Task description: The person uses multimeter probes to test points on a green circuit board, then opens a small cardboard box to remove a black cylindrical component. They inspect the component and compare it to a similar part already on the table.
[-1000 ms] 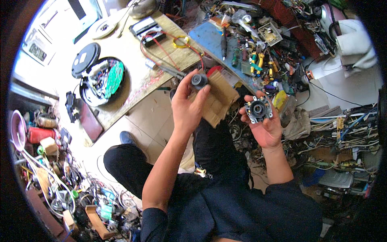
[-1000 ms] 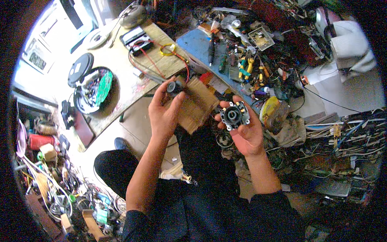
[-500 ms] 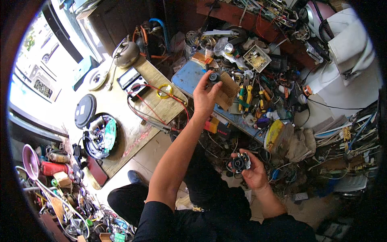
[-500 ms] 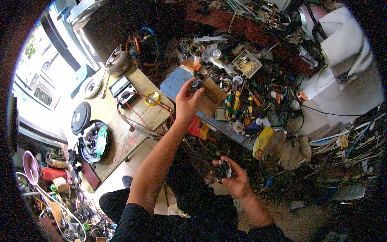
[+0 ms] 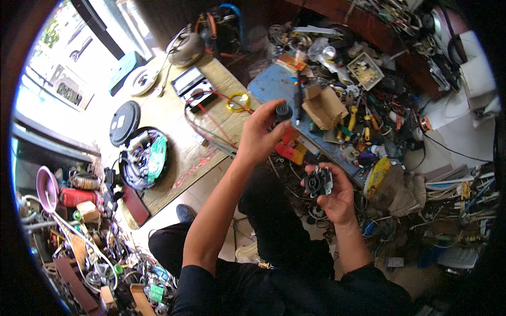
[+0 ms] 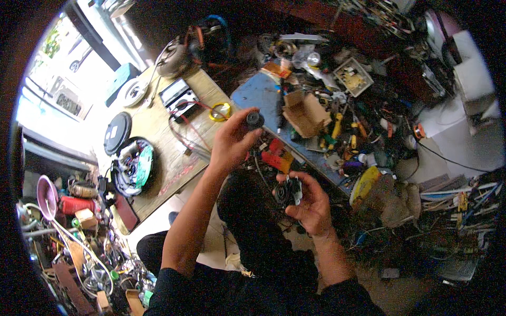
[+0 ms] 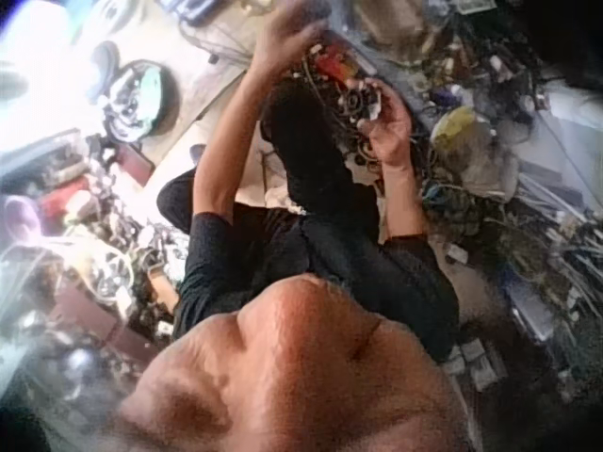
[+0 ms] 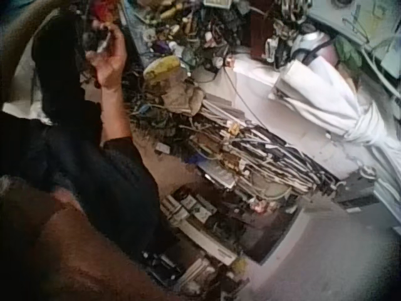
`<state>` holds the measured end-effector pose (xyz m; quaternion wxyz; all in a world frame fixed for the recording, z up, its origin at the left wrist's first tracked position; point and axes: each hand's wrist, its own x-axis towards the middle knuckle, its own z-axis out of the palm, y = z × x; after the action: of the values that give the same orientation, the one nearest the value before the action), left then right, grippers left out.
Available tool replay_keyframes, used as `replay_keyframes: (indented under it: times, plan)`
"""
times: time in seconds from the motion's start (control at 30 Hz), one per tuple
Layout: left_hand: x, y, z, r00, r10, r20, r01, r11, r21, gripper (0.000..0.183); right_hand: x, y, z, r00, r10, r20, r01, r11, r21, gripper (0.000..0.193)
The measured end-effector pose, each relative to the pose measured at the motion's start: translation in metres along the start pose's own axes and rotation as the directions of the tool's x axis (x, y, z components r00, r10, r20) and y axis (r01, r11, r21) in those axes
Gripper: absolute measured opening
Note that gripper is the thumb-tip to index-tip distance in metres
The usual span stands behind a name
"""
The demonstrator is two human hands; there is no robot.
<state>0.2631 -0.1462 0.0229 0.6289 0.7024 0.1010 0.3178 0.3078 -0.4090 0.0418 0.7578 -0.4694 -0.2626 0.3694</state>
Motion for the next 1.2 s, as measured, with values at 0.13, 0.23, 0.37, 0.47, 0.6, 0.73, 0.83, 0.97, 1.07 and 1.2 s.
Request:
replay_keyframes:
  times: [0.13, 0.23, 0.37, 0.47, 0.6, 0.73, 0.83, 0.97, 1.07, 1.2]
  plan:
    - [-0.07, 0.069, -0.064, 0.999, -0.008, 0.049, -0.001, 0.984, 0.18, 0.047, 0.031, -0.001, 0.045, 0.993, -0.034, 0.115, 0.043, 0.996, -0.082, 0.079]
    - [-0.12, 0.088, -0.092, 0.996, -0.084, 0.013, 0.083, 0.995, 0.062, 0.051, 0.045, 0.01, 0.082, 0.967, 0.014, 0.253, 0.003, 0.998, -0.067, 0.076]
    - [-0.169, 0.082, -0.125, 0.984, -0.173, -0.046, 0.16, 0.967, -0.198, 0.057, 0.055, 0.04, 0.12, 0.926, 0.092, 0.366, -0.071, 0.995, -0.072, 0.076]
    - [-0.199, 0.071, -0.148, 0.976, -0.209, -0.054, 0.182, 0.93, -0.32, 0.052, 0.056, 0.058, 0.145, 0.904, 0.168, 0.394, -0.138, 0.985, -0.103, 0.076]
    - [-0.216, 0.066, -0.169, 0.985, -0.114, -0.13, 0.05, 0.908, -0.417, 0.049, 0.063, 0.079, 0.169, 0.878, 0.228, 0.42, -0.178, 0.972, -0.155, 0.078]
    - [-0.223, 0.077, -0.189, 0.977, -0.151, -0.148, 0.085, 0.92, -0.382, 0.048, 0.071, 0.096, 0.191, 0.859, 0.245, 0.45, -0.218, 0.97, -0.112, 0.078]
    - [-0.231, 0.078, -0.2, 0.965, -0.175, -0.196, 0.101, 0.936, -0.336, 0.049, 0.077, 0.109, 0.199, 0.857, 0.246, 0.453, -0.213, 0.969, -0.123, 0.079]
    - [-0.239, 0.076, -0.209, 0.957, -0.164, -0.239, 0.103, 0.964, -0.246, 0.052, 0.081, 0.119, 0.205, 0.846, 0.248, 0.472, -0.168, 0.964, -0.206, 0.088]
    - [-0.233, 0.08, -0.205, 0.936, -0.232, -0.265, 0.173, 0.959, -0.226, 0.052, 0.081, 0.125, 0.201, 0.85, 0.253, 0.461, -0.171, 0.962, -0.213, 0.088]
    - [-0.234, 0.072, -0.208, 0.916, -0.34, -0.212, 0.28, 0.921, -0.27, 0.053, 0.081, 0.127, 0.203, 0.866, 0.262, 0.427, -0.175, 0.957, -0.233, 0.088]
